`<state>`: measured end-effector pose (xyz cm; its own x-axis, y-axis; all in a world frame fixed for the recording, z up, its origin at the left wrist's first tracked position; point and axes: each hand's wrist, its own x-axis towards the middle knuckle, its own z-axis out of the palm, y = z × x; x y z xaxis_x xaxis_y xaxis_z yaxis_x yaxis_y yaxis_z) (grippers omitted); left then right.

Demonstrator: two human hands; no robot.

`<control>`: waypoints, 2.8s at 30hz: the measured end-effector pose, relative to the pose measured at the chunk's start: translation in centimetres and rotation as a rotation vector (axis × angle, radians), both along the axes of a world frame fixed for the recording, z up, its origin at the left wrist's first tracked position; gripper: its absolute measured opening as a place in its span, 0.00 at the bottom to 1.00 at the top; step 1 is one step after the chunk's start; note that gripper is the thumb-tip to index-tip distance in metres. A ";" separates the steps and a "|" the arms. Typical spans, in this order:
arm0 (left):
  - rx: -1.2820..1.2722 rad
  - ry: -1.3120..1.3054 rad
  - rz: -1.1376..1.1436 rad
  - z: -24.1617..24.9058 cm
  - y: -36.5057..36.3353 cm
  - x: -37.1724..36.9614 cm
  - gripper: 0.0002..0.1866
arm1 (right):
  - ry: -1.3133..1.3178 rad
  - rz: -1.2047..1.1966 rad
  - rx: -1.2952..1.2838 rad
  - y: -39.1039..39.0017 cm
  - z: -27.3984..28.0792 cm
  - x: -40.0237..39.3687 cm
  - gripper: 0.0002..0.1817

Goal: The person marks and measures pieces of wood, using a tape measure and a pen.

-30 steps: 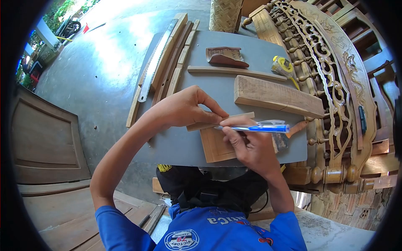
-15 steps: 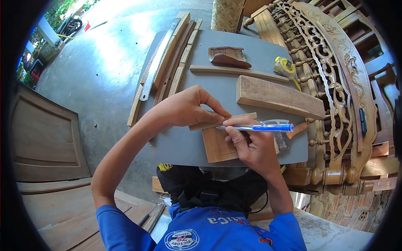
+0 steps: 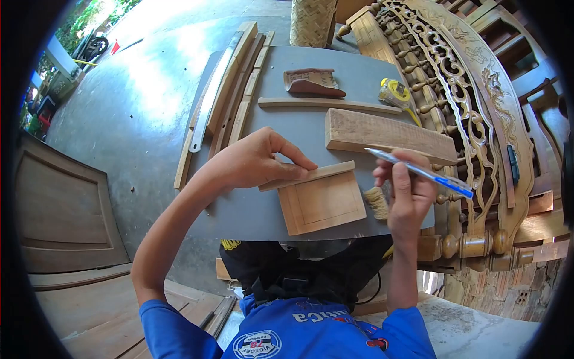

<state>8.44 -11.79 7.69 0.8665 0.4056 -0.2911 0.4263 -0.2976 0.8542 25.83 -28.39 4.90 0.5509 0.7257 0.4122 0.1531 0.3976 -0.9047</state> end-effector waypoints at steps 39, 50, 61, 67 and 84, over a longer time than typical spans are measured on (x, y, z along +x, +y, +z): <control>0.366 0.064 0.056 2.5 -6.0 -0.6 0.34 | -0.271 0.196 -0.253 -0.1 -0.2 0.1 0.06; 0.714 0.052 -0.209 1.3 -5.3 -1.6 0.61 | -0.355 0.200 -0.238 0.2 0.1 0.1 0.05; 0.702 -0.049 -0.193 -0.1 -5.7 -1.1 0.57 | -0.315 0.217 -0.263 0.1 0.3 0.1 0.05; 0.736 -0.101 -0.210 -0.8 -6.1 0.1 0.59 | -0.474 0.154 -0.201 0.3 0.3 0.3 0.04; 0.719 -0.143 -0.152 -1.2 -7.0 0.5 0.54 | -0.494 0.216 -0.164 0.9 0.3 0.5 0.06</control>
